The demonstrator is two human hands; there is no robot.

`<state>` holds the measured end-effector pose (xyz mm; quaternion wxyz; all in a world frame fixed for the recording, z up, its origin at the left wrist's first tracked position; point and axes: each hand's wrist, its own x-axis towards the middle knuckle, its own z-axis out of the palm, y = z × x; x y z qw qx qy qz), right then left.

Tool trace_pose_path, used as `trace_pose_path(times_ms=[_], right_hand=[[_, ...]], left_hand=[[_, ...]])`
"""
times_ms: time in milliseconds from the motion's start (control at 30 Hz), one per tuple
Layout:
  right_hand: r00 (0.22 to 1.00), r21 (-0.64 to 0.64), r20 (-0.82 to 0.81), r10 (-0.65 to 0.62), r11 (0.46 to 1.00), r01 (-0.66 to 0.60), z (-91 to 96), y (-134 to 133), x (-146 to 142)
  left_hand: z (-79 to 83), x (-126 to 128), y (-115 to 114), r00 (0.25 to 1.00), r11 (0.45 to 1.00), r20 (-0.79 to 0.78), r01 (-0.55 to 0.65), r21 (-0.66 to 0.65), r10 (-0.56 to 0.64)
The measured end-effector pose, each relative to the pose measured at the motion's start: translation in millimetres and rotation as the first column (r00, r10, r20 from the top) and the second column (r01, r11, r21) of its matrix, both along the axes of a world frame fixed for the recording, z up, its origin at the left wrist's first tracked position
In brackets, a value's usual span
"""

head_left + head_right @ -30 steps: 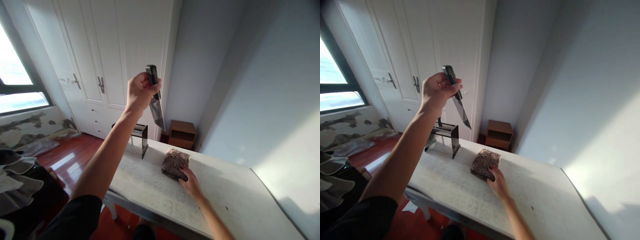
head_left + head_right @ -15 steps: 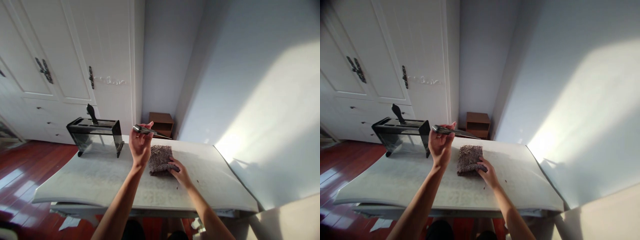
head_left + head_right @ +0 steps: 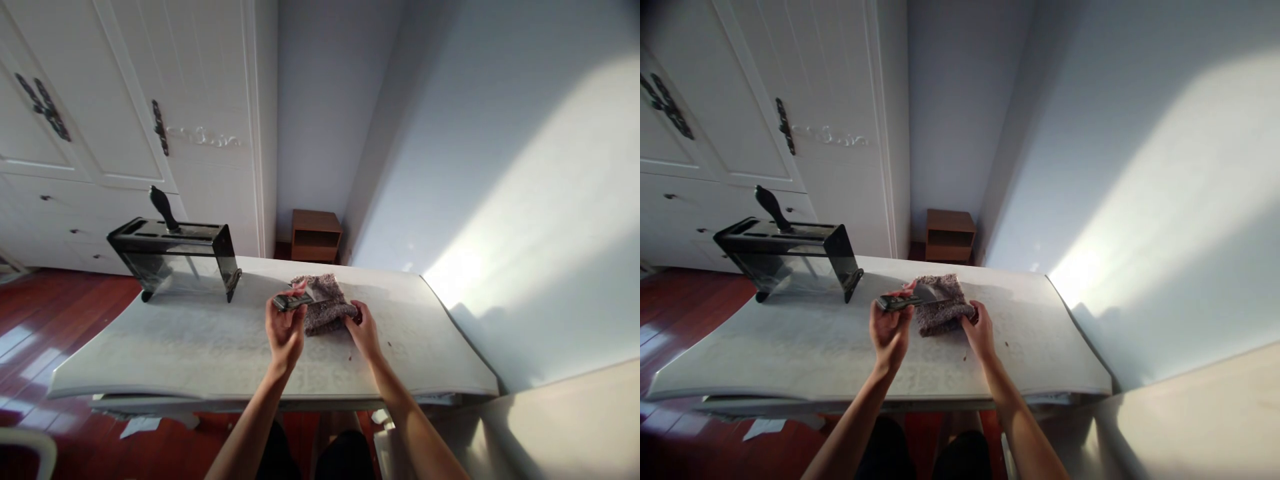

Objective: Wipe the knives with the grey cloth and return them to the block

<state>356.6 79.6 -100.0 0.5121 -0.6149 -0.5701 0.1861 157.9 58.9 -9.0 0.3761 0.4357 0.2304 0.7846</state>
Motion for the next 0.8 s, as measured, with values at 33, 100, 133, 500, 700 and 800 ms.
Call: trace_pose_path(times_ms=[33,100,133,500,700,800], right_hand=[[1.000,-0.020,-0.012,0.006,1.000,-0.006,1.2,0,0],[0.999,-0.042,-0.035,0.024,0.999,-0.025,3.1,-1,-1],[0.998,-0.046,-0.045,0.032,0.998,-0.035,3.8,-1,-1],[0.996,-0.068,0.088,-0.011,0.998,0.017,14.1,1,-1],[0.990,-0.219,0.095,0.104,0.972,-0.081,24.5,8,2],[0.984,-0.263,-0.020,0.176,0.949,-0.175,30.5,10,5]], left_hand=[[-5.5,0,-5,1.000,1.000,0.004,0.006,-0.022,-0.006],[-17.0,-2,-16,1.000,0.998,0.014,0.013,-0.069,-0.012],[-23.0,-4,-22,1.000,0.995,0.019,0.017,-0.097,-0.015],[-54.0,-62,-58,0.964,0.751,-0.098,0.126,-0.648,-0.247],[-39.1,-69,-51,0.852,0.575,-0.067,0.291,-0.765,-0.520],[-37.2,-64,-44,0.784,0.476,0.011,0.388,-0.789,-0.621]])
